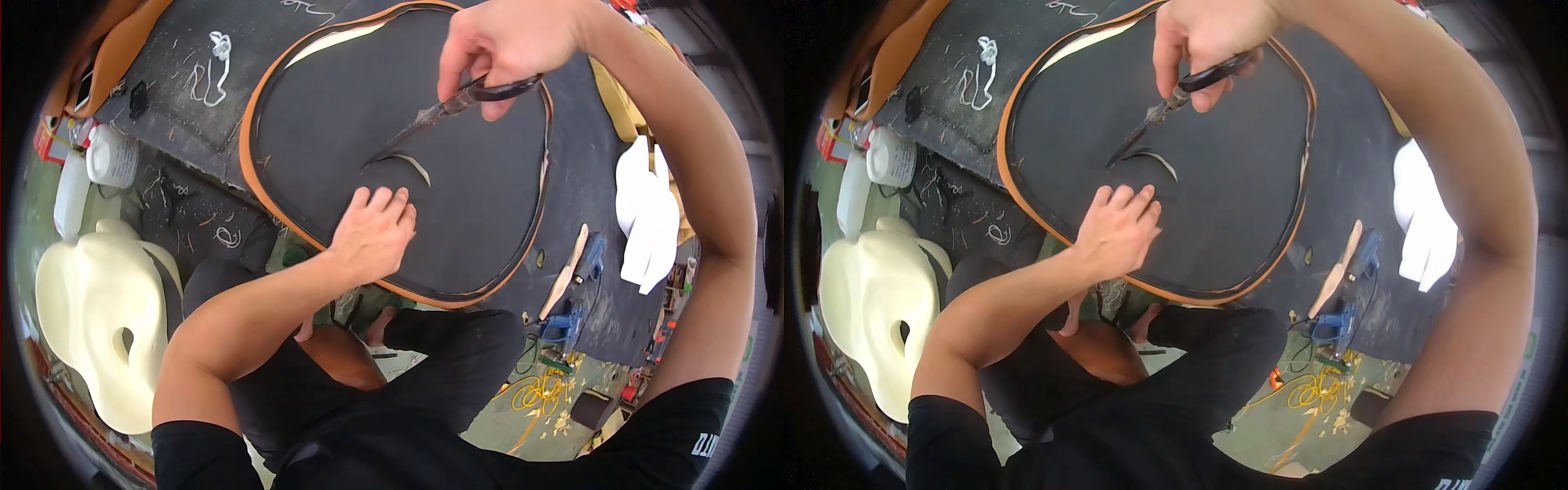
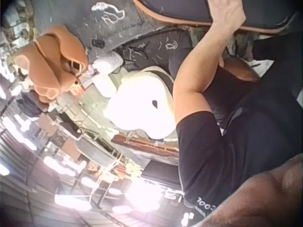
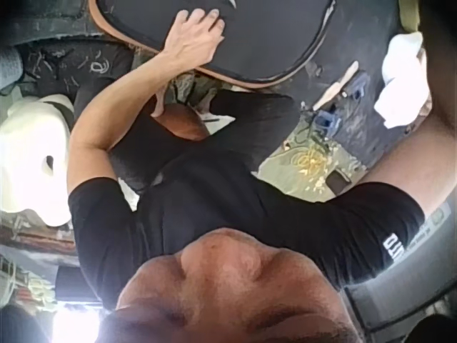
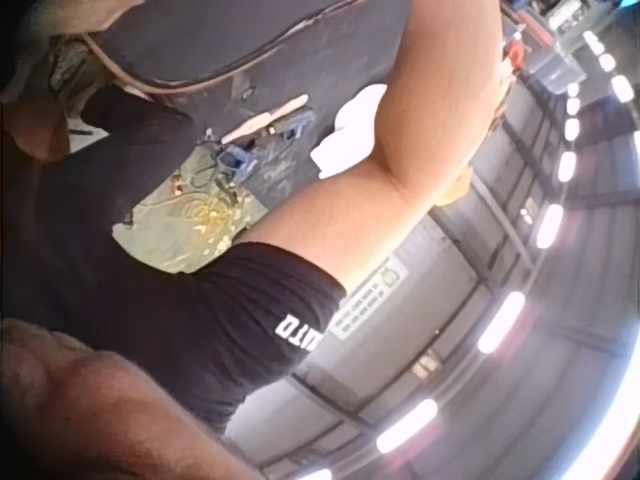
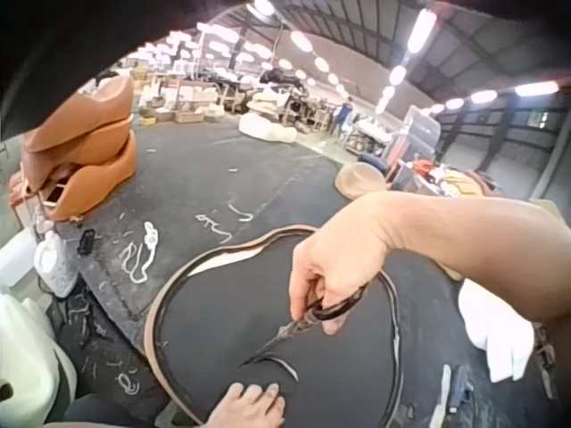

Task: Fitting a leather cover onto a foam chair seat and trimming excess material with scissors.

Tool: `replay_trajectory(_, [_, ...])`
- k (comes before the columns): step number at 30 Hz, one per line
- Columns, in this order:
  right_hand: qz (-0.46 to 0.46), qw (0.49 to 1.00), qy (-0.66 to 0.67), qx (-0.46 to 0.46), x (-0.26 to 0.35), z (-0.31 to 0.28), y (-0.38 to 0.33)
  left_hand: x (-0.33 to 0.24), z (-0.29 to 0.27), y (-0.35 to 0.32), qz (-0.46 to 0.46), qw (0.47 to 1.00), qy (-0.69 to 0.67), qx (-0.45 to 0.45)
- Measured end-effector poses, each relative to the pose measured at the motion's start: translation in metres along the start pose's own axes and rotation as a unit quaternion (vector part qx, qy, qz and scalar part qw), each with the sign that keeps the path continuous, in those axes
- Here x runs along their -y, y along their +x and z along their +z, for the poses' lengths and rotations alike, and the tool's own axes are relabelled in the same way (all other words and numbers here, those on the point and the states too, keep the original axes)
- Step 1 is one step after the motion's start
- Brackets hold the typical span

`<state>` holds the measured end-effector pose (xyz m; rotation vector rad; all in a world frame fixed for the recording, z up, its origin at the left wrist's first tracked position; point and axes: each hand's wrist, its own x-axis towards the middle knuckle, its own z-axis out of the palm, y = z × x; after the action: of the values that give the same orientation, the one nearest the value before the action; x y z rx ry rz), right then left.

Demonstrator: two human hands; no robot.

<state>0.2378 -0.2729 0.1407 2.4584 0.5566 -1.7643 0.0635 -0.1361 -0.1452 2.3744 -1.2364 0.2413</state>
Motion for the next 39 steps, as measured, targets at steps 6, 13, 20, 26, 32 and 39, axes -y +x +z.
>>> replay_trajectory(6, [-0.032, 0.953, 0.119, -0.277, -0.067, 0.068, -0.092, 0.038, -0.011, 0.026, -0.084, 0.991, -0.102, -0.019])
replay_trajectory(13, [0.104, 0.920, 0.242, -0.290, -0.044, 0.166, -0.126, 0.027, -0.014, 0.062, -0.097, 0.987, -0.078, 0.099])
replay_trajectory(20, [0.079, 0.935, -0.141, -0.316, -0.037, 0.177, -0.095, 0.037, -0.021, 0.075, -0.183, 0.955, -0.123, 0.197])
replay_trajectory(26, [0.057, 0.923, -0.270, -0.269, -0.031, 0.145, -0.070, 0.038, -0.019, 0.071, -0.186, 0.959, -0.165, 0.137])
replay_trajectory(32, [0.011, 0.924, -0.293, -0.245, -0.041, 0.115, -0.046, 0.035, -0.020, 0.069, -0.189, 0.959, -0.156, 0.143])
replay_trajectory(39, [0.053, 0.941, -0.286, -0.172, -0.040, 0.084, -0.027, 0.036, -0.021, 0.068, -0.191, 0.956, -0.174, 0.142])
